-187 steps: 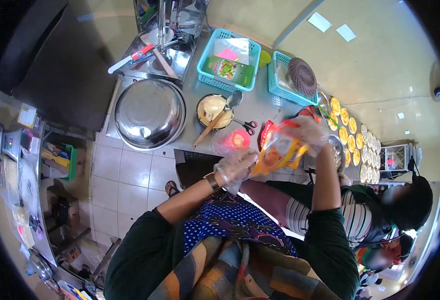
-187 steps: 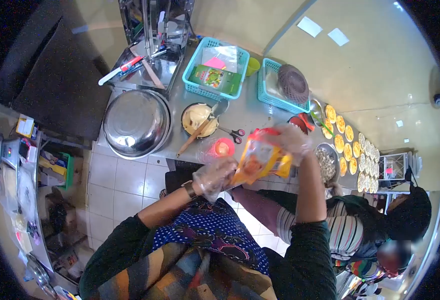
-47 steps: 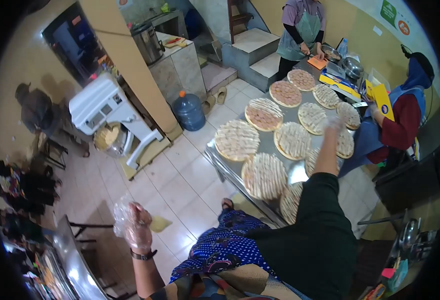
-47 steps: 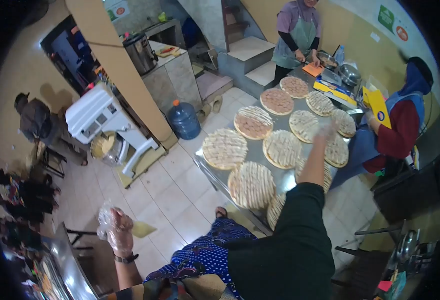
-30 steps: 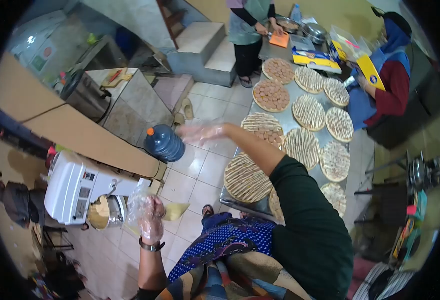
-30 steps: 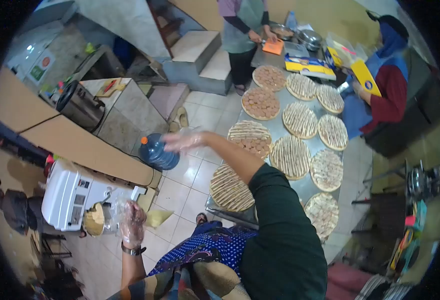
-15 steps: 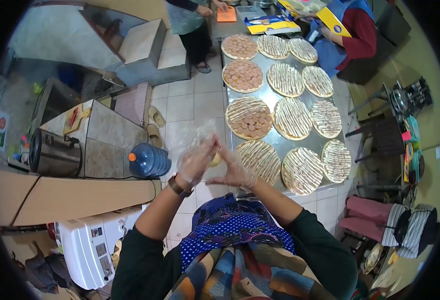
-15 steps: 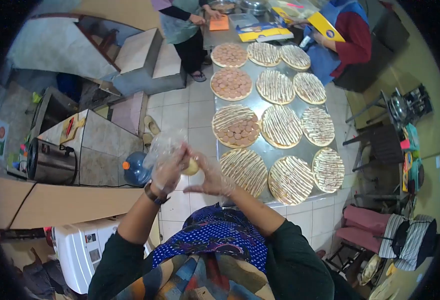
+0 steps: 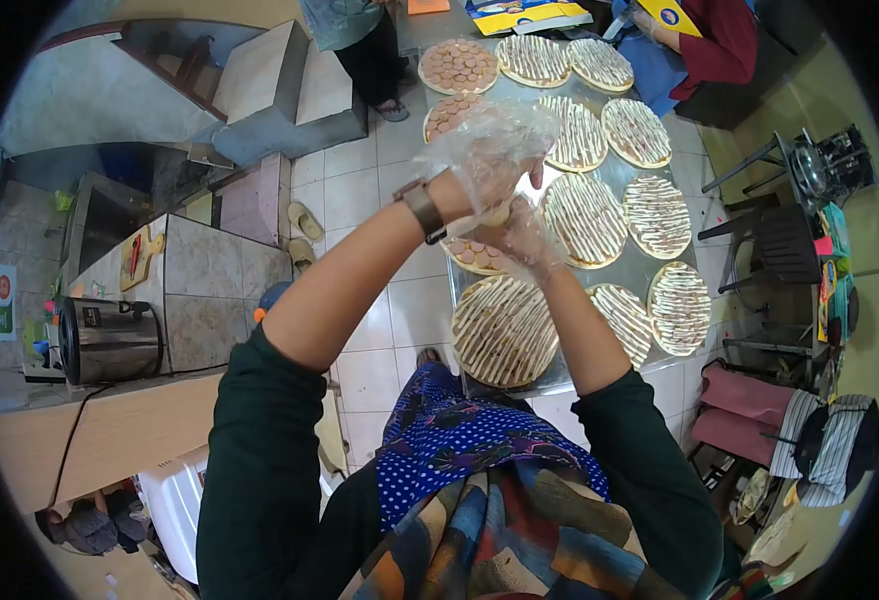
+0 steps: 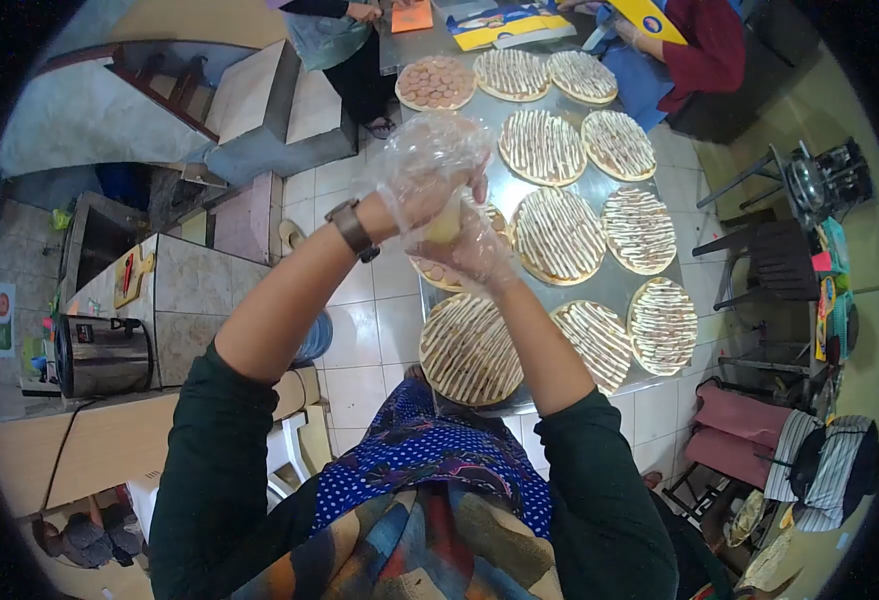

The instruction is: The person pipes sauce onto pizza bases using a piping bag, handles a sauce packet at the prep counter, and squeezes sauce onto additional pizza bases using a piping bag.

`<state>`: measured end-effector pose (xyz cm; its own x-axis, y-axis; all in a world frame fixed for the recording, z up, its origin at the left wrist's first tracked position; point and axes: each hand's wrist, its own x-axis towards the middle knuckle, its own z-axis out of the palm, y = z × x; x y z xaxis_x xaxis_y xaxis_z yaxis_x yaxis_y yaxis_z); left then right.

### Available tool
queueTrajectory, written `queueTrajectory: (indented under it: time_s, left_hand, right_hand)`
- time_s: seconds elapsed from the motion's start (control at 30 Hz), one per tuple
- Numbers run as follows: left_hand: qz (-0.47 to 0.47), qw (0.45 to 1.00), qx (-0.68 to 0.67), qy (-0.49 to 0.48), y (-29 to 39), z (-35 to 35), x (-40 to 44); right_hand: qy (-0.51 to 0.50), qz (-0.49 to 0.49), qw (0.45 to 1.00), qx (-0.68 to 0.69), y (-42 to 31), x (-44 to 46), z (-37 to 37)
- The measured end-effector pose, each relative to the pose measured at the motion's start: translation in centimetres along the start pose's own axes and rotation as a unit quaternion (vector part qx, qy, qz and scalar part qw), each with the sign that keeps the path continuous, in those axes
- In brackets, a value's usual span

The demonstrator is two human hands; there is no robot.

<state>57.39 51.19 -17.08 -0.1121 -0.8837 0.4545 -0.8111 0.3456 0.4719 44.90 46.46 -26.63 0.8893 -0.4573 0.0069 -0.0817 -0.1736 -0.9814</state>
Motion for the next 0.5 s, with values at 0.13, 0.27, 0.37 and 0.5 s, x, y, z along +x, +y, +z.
queueTrajectory:
  time_s: [0.13,0.27,0.37,0.5]
  left_hand:
    - [-0.082,0.993,0.004,-0.09,-4.1,1.0,1.2]
    - [-0.018,0.994,0.054,-0.098,-9.0,3.0,0.6]
    - [-0.063,0.986,-0.073,-0.135,-11.5,3.6,0.0]
    - [0.004,0.99,-0.049,-0.136,-13.4,4.2,-0.7]
  right_hand:
    - [-0.015,0.062,0.997,0.038,-1.2,2.2,-0.2]
    - [0.028,0.097,0.977,0.189,2.4,4.0,1.1]
    - [0.051,0.073,0.973,0.215,4.7,5.1,2.7]
    - [0.135,0.047,0.96,0.243,6.1,6.1,4.2]
